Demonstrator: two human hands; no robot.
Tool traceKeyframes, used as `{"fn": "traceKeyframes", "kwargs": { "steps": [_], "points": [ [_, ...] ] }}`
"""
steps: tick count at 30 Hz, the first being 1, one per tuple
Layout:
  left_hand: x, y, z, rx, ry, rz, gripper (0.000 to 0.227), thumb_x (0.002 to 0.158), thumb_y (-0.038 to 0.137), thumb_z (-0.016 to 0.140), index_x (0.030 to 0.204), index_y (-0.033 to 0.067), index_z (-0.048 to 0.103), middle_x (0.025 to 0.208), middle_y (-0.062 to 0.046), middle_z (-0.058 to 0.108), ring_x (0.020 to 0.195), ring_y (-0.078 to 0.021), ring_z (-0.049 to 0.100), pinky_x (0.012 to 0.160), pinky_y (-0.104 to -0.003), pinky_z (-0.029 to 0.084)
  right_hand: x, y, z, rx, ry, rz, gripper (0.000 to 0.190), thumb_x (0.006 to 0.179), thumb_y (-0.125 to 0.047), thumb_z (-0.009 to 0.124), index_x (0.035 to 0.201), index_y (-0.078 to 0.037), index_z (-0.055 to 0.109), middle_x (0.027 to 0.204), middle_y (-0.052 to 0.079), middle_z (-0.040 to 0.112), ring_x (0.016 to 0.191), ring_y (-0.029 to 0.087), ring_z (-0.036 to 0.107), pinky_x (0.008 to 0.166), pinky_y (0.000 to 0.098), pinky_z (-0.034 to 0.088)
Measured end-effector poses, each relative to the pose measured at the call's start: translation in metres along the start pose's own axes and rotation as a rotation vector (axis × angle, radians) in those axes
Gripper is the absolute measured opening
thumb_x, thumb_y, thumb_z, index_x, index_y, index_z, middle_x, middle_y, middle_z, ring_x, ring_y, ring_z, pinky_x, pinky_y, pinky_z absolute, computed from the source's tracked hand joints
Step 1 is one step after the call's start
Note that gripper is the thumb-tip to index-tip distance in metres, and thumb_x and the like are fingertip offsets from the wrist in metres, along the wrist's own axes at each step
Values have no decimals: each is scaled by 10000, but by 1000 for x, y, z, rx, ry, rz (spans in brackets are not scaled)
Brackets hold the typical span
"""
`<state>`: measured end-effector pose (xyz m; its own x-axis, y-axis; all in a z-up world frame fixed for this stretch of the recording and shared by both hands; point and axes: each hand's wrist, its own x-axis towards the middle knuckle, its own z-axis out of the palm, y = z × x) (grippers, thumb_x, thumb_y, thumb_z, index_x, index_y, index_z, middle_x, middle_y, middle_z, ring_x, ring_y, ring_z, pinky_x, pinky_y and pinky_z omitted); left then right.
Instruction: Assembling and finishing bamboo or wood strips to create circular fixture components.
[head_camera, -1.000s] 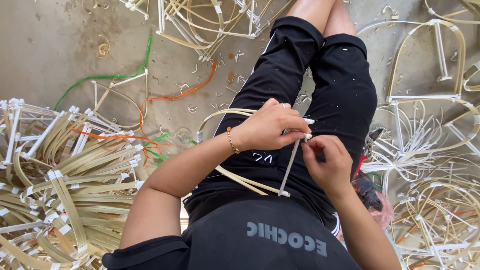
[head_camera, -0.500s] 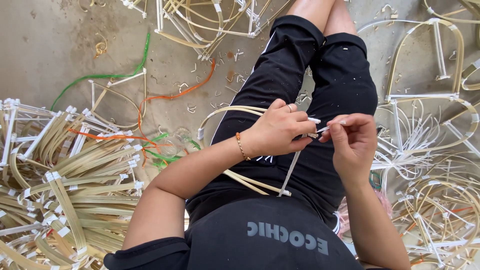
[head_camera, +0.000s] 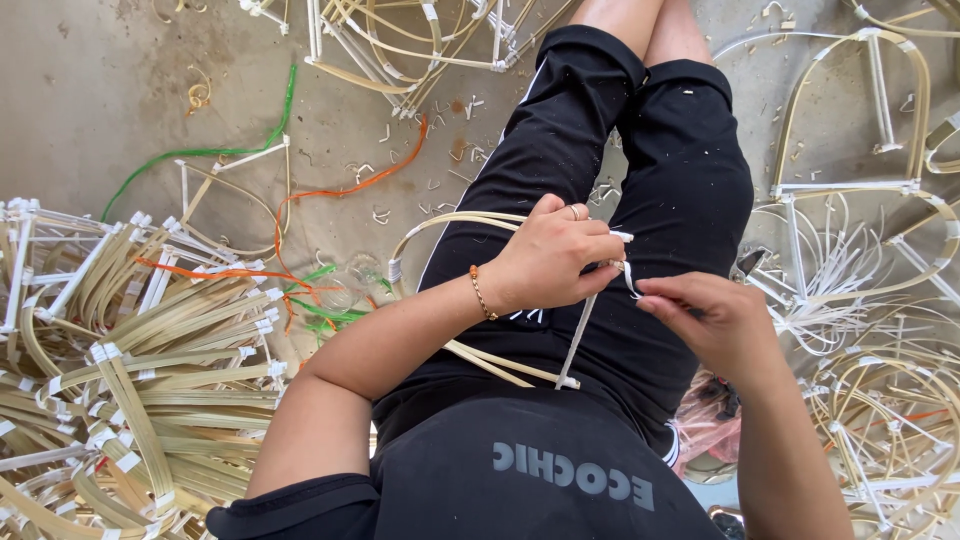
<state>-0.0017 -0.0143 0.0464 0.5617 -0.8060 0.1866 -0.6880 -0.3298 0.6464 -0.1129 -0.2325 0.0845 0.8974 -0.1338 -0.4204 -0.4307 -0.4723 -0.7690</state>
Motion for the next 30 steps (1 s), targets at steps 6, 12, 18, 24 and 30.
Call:
{"fn": "traceKeyframes", "kwargs": {
  "steps": [6,12,18,24,30],
  "points": [
    [0,3,-1,13,-2,-1,104,887,291,735,902,199,688,842,45,649,864,-188,624,844,-381,388,3,-7,2,-222,-31,-493,194,832,-189,791,1002,-97,784,1035,87,746,875,214,719,741,297,552],
    [0,6,-1,7,-7,-14,102,889,280,739,906,192,690,820,40,654,846,-184,623,835,-381,381,1,20,17,-136,-130,-187,220,876,-159,751,1073,-61,750,954,47,749,765,153,726,697,268,565],
    [5,15,-4,-100,11,-65,161,863,269,740,973,179,666,785,57,653,827,-170,625,835,-373,382,16,59,38,728,-242,76,179,900,-61,725,1065,-7,681,925,58,749,807,125,684,726,262,530],
    [0,13,-1,-70,48,-67,141,876,253,754,919,189,637,814,61,645,818,-159,616,840,-364,386,26,52,67,1451,-73,152,90,996,-75,715,1064,-35,672,868,13,653,771,97,582,721,268,491],
    [-1,3,-5,-77,-18,-31,149,897,295,752,941,191,655,827,48,636,833,-182,601,844,-377,387,19,62,72,835,187,-31,83,1022,-51,703,1091,-11,679,1015,26,680,869,78,590,787,229,473]
  ]
}}
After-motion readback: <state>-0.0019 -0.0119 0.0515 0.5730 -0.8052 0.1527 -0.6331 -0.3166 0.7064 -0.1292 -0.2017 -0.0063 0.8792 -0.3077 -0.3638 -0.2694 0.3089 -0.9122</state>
